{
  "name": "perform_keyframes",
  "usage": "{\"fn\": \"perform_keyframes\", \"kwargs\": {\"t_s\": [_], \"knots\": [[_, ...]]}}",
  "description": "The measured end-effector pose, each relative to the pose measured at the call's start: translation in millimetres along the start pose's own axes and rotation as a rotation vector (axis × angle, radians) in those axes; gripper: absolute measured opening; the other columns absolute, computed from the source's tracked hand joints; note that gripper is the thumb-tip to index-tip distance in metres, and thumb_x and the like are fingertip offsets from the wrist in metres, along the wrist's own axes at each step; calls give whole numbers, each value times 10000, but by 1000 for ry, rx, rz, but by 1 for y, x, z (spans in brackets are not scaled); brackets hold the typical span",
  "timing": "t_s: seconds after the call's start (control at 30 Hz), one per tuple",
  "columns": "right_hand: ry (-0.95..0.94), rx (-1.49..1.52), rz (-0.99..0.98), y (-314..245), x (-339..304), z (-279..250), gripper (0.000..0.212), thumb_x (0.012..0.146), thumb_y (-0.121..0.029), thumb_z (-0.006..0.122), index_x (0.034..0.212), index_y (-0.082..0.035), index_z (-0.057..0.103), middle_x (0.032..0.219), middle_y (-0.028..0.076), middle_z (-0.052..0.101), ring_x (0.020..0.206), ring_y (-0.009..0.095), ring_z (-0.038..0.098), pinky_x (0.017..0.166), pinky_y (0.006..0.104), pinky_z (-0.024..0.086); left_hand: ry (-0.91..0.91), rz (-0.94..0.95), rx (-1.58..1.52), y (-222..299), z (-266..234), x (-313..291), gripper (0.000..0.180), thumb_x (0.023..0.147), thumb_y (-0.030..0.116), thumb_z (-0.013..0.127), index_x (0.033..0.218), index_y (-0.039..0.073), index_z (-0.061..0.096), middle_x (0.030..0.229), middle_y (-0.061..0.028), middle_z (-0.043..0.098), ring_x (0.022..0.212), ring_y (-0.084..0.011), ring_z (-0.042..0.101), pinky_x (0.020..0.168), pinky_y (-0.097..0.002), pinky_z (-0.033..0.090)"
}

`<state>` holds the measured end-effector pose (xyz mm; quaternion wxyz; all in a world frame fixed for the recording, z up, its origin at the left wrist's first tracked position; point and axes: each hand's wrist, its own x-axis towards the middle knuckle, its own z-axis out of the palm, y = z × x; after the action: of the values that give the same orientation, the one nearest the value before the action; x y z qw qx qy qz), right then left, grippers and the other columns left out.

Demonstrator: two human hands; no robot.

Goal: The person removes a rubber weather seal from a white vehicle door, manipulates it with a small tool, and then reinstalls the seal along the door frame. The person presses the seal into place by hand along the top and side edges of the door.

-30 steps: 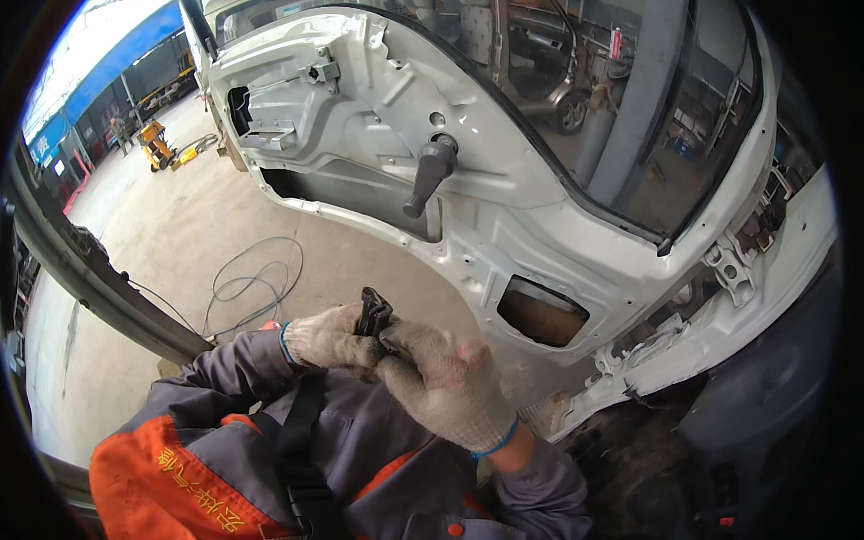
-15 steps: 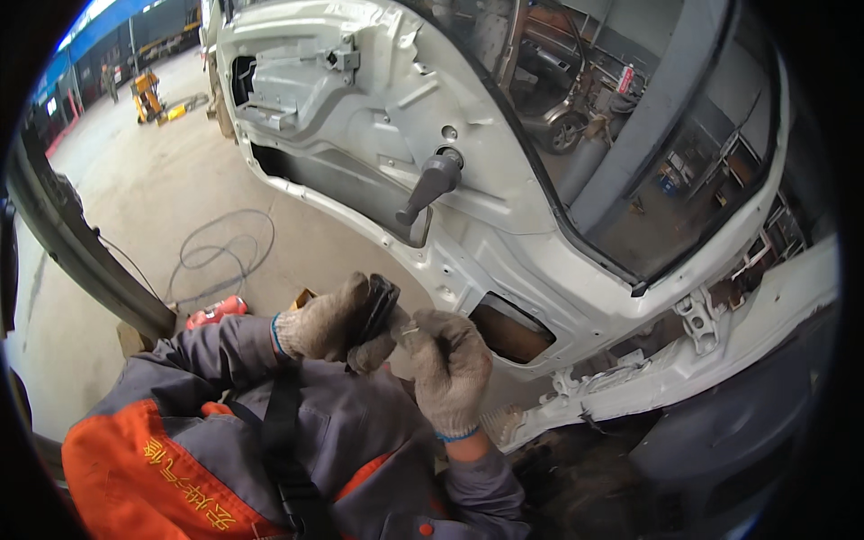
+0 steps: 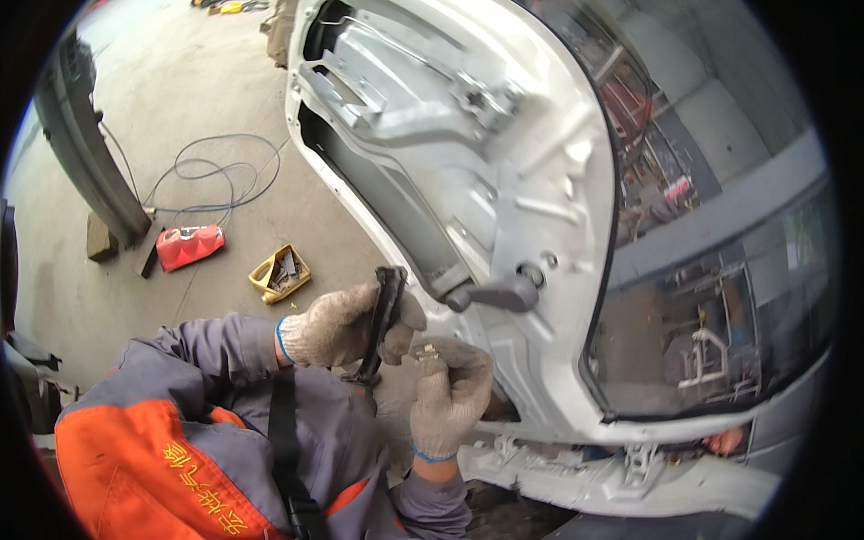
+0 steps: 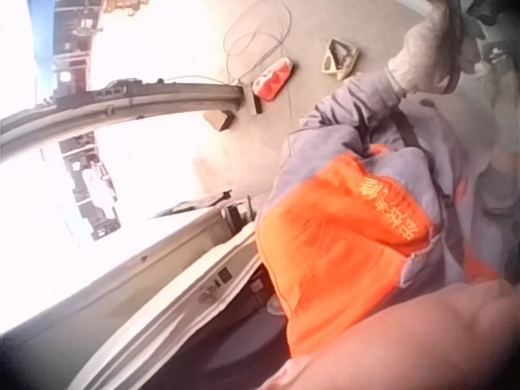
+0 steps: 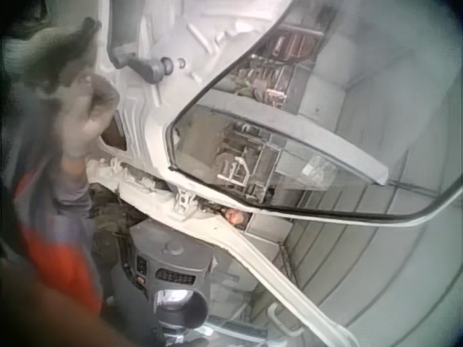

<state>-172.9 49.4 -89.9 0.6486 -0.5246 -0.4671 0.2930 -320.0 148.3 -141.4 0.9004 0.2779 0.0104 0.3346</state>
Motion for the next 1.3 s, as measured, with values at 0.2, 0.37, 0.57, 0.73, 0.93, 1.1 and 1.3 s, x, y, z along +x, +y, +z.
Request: {"fn": "perform_keyframes", "kwargs": {"t_s": [0.2,0.37,0.57,0.73,0.93,1.1,1.3], "knots": [[-76,98,50,16,34,28,295,964,-62,677,1230,43,604,940,124,714,597,64,548,489,195,406,83,82,-129,12,-19,9,555,1080,461,445,1328,-16,582,1076,-100,679,956,-214,640,879,-365,498],[-106,-64,50,14,50,40,179,983,-26,657,1142,44,615,980,132,711,682,79,604,584,196,470,-16,152,-122,29,-34,14,620,800,301,734,1301,-26,572,1070,-111,644,1026,-223,603,895,-347,481],[-101,29,80,28,70,58,228,954,3,691,1135,45,559,1061,161,695,955,201,688,883,325,557,151,114,-2,54,-32,12,638,796,312,784,1290,-25,561,1054,-104,631,997,-220,593,889,-344,473],[-47,110,-59,53,69,71,246,940,6,701,1130,58,553,1106,169,688,995,207,675,889,325,559,144,153,5,54,-36,13,698,828,336,800,1355,-35,531,1078,-96,627,1008,-214,589,884,-342,468],[32,3,-233,48,73,98,213,928,28,689,1104,29,568,1086,121,639,952,169,640,828,296,553,173,47,-8,85,-19,6,786,855,310,749,1488,-45,447,1272,-153,633,1180,-247,615,1018,-381,487],[102,44,-142,40,61,138,216,925,31,685,1112,27,578,1077,108,649,947,155,638,818,281,549,102,-39,-26,117,-43,-11,743,893,280,673,1513,-46,424,1408,-173,584,1243,-264,606,1106,-405,458],[183,-49,-60,31,30,184,265,949,29,686,1169,59,541,1084,144,646,862,188,690,749,323,617,53,-124,-2,136,-76,-42,719,874,237,697,1480,-67,459,1386,-176,597,1229,-266,611,1082,-398,465]]}}
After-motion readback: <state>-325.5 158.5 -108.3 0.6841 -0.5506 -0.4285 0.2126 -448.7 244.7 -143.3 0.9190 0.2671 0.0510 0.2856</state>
